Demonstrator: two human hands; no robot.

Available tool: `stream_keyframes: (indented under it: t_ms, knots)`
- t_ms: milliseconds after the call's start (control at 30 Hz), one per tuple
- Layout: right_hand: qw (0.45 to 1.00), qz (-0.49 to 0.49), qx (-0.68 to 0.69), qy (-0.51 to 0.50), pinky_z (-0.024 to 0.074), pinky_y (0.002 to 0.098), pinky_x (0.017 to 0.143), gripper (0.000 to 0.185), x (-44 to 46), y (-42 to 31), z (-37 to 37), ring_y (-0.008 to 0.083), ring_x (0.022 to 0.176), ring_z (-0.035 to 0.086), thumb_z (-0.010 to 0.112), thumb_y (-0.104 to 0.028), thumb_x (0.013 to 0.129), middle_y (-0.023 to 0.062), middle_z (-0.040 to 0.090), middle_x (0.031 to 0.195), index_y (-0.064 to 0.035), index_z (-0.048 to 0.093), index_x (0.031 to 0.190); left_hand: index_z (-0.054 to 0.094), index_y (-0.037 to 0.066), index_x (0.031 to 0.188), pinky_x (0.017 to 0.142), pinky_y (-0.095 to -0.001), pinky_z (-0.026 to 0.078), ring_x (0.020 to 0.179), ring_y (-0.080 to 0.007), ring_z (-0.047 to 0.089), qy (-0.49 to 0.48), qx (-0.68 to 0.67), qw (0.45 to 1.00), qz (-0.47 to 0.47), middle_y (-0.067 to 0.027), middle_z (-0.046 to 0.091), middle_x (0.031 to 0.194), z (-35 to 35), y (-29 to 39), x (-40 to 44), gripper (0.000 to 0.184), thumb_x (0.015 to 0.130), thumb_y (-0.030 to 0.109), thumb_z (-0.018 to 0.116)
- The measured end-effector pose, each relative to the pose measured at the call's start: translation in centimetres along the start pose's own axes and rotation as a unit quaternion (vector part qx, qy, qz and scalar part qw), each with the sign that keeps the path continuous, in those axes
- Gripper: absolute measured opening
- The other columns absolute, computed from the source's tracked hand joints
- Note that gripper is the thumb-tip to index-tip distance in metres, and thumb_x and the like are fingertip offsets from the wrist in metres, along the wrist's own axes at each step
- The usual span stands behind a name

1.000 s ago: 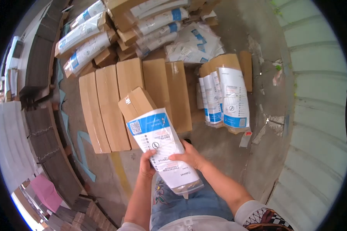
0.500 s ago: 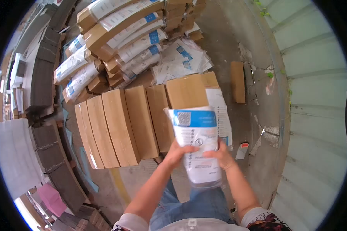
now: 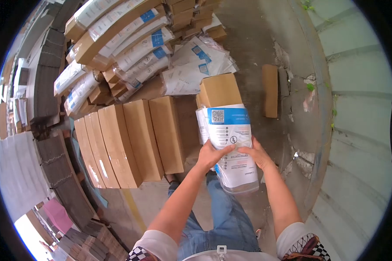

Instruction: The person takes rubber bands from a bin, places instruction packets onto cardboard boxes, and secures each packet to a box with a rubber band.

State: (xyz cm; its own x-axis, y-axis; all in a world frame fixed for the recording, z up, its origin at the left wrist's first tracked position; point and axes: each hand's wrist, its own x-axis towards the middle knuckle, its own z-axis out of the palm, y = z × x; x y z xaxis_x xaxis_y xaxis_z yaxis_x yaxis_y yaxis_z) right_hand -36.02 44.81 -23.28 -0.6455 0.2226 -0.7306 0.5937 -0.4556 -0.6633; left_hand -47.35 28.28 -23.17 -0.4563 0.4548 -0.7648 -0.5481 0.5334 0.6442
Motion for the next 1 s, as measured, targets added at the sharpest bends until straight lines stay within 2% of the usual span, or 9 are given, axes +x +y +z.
stream_keyframes:
  t_ms: [133,233,333,367,567,667,800,867,1000]
  knots:
    - [0.998,-0.005,-0.052,-0.02,0.0348,0.033,0.099,0.085,0.3,0.1,-0.3,0.0241,0.117,0.046,0.075,-0.021,0.066,0.0162,0.047,0.127,-0.0002,0.03,0.135,0.037,-0.005,0.128,0.086,-0.0337,0.047,0.101,-0.0273,0.058,0.13,0.131,0.981,-0.062,-0.0204,0.057,0.11,0.4,1.1,-1.7,0.094,0.061,0.047,0.079]
    - [0.995,-0.037,-0.088,-0.025,0.0329,0.0336,0.101,0.09,0.1,0.0,-0.3,0.0246,0.121,0.043,0.076,-0.024,0.066,0.0174,0.043,0.131,-0.0001,0.027,0.137,0.039,-0.011,0.124,0.081,-0.0329,0.048,0.097,-0.0271,0.059,0.127,0.051,0.99,-0.04,-0.0211,0.057,0.109,0.4,-1.8,-1.5,0.093,0.063,0.048,0.078]
    - [0.993,-0.049,-0.104,-0.016,0.0305,0.0339,0.103,0.092,-0.2,-0.1,-0.5,0.0246,0.124,0.039,0.076,-0.032,0.068,0.0177,0.041,0.133,0.0002,0.025,0.138,0.041,-0.009,0.125,0.082,-0.0321,0.047,0.099,-0.0244,0.057,0.139,-0.058,0.989,-0.004,-0.0202,0.056,0.11,-0.5,-3.5,-2.1,0.087,0.067,0.046,0.076]
    - [0.993,-0.048,-0.105,-0.006,0.0296,0.0339,0.103,0.093,-0.5,0.1,-0.8,0.0246,0.125,0.038,0.076,-0.035,0.068,0.0178,0.04,0.134,0.0003,0.025,0.138,0.044,-0.006,0.124,0.084,-0.0304,0.045,0.099,-0.0218,0.055,0.173,0.015,0.985,-0.009,-0.0177,0.055,0.11,-1.3,-3.7,-2.5,0.079,0.071,0.044,0.074]
    - [0.999,-0.009,-0.015,0.046,0.029,0.0329,0.103,0.081,-1.3,3.2,-3.0,0.0248,0.126,0.036,0.056,-0.051,0.083,0.0167,0.039,0.136,0.0016,0.029,0.137,0.054,-0.005,0.112,0.081,-0.0308,0.045,0.096,-0.0206,0.055,0.203,-0.052,0.978,0.001,-0.0149,0.057,0.106,-3.9,-6.1,-5.5,0.055,0.075,0.031,0.074]
    - [0.993,0.068,0.014,0.091,0.0304,0.0324,0.101,0.078,-1.8,6.9,-3.4,0.0234,0.124,0.038,0.045,-0.058,0.086,0.0161,0.042,0.133,0.0015,0.034,0.134,0.057,-0.002,0.107,0.08,-0.0319,0.045,0.096,-0.0241,0.055,0.253,0.122,0.951,0.13,-0.0152,0.057,0.105,-2.8,-6.0,-6.5,0.045,0.075,0.025,0.073]
    - [0.982,0.104,0.103,0.116,0.034,0.0313,0.097,0.08,-2.4,9.4,-3.1,0.0204,0.117,0.044,0.038,-0.066,0.084,0.0123,0.049,0.126,-0.0014,0.042,0.13,0.056,0.001,0.108,0.084,-0.0337,0.044,0.102,-0.0294,0.053,0.24,0.162,0.907,0.305,-0.0173,0.052,0.113,-0.6,-2.4,-6.2,0.039,0.077,0.019,0.071]
    - [0.968,0.07,0.186,0.151,0.0362,0.0309,0.094,0.079,-2.9,7.5,-3.0,0.019,0.113,0.047,0.038,-0.068,0.083,0.0099,0.052,0.124,-0.003,0.046,0.128,0.055,0.002,0.11,0.087,-0.0364,0.043,0.105,-0.0314,0.051,0.239,0.159,0.908,0.306,-0.0187,0.049,0.117,-0.5,-1.5,-5.9,0.039,0.078,0.018,0.07]
    - [0.954,0.131,0.064,0.26,0.0412,0.037,0.092,0.069,-0.8,10.5,-9.9,0.024,0.105,0.054,0.051,-0.058,0.083,0.0105,0.058,0.116,-0.0024,0.049,0.125,0.054,0.005,0.113,0.092,-0.0421,0.038,0.115,-0.0353,0.044,0.262,0.246,0.878,0.315,-0.0199,0.043,0.125,0.3,1.2,-5.7,0.04,0.079,0.019,0.069]
